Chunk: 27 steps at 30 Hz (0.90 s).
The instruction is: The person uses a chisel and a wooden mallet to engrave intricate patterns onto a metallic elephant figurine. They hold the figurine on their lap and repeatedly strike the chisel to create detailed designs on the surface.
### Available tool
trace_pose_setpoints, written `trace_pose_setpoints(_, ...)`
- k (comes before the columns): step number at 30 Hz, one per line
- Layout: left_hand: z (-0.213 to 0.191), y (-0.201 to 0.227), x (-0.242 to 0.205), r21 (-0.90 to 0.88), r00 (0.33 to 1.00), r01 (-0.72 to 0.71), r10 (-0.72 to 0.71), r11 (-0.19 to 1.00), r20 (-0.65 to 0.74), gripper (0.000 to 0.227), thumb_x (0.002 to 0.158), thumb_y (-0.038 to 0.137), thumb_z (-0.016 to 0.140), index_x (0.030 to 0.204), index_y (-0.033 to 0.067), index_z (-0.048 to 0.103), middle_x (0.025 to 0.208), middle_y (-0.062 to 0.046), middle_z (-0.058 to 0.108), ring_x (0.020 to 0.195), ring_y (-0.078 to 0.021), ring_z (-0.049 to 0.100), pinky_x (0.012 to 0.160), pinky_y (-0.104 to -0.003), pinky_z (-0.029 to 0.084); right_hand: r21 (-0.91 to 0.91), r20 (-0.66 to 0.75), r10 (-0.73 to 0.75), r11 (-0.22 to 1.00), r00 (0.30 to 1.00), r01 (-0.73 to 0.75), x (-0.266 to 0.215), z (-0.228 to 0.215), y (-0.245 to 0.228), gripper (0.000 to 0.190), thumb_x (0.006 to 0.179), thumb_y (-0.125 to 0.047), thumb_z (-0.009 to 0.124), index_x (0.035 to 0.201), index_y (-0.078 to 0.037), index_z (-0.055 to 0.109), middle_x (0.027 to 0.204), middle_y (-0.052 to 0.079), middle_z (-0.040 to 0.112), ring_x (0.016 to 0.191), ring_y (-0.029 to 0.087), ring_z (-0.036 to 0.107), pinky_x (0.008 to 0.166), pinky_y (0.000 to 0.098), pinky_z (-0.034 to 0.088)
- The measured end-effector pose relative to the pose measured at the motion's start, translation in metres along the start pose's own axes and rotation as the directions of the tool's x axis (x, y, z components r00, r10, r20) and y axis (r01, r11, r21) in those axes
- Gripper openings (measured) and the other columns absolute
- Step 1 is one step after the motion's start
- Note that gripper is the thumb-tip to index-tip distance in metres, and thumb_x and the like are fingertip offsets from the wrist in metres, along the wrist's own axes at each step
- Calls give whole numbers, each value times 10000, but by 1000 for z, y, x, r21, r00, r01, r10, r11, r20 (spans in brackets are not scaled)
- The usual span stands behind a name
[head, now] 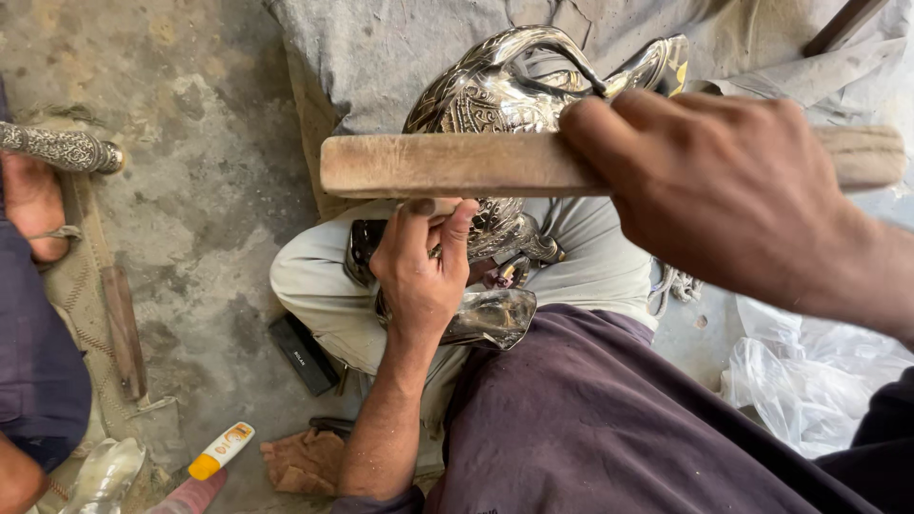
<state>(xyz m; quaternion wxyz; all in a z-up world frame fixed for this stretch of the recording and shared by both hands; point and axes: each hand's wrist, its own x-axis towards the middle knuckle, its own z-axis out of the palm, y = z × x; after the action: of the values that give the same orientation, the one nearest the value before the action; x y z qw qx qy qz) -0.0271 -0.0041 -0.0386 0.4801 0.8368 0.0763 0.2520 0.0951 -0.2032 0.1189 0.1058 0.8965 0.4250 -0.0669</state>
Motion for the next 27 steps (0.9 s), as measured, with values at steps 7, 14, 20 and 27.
trace_pose_setpoints(7, -6, 2, 4, -196, 1000, -29, 28, 980, -5, 283, 1052, 183, 727, 1266, 40, 610, 1043, -59, 739, 906, -135, 755, 716, -261, 637, -59, 142, 168, 985, 976, -161, 9, 37, 33, 234, 1053, -286, 553, 1006, -56, 558, 633, 43, 599, 416, 163, 495, 365, 314, 397)
trace_pose_setpoints(14, -5, 4, 15, 41, 972, -231, 229, 972, 50, 319, 1018, 214, 752, 1274, 100, 600, 1085, -52, 720, 920, -214, 732, 752, -346, 609, 55, 118, 122, 990, 986, -129, 12, 31, 29, 291, 1024, -322, 602, 1017, -40, 531, 668, 81, 616, 451, 195, 553, 430, 332, 451)
trace_pose_setpoints(20, -10, 7, 13, 23, 980, -181, 179, 983, 83, 254, 1053, 235, 720, 1239, 95, 618, 1050, -64, 705, 915, -210, 741, 732, -337, 596, 236, -119, 12, 972, 993, 16, 8, 11, 7, 283, 967, -231, 657, 1064, -1, 523, 777, 116, 631, 522, 169, 547, 439, 309, 461)
trace_pose_setpoints(27, -2, -11, 3, 81, 985, -160, 154, 984, 76, 217, 1060, 263, 678, 1176, 79, 672, 962, -65, 719, 810, -164, 728, 658, -314, 604, -4, -110, -39, 999, 993, 39, 10, -1, -2, 165, 1051, -218, 609, 1056, -72, 533, 748, 55, 633, 518, 139, 530, 472, 307, 465)
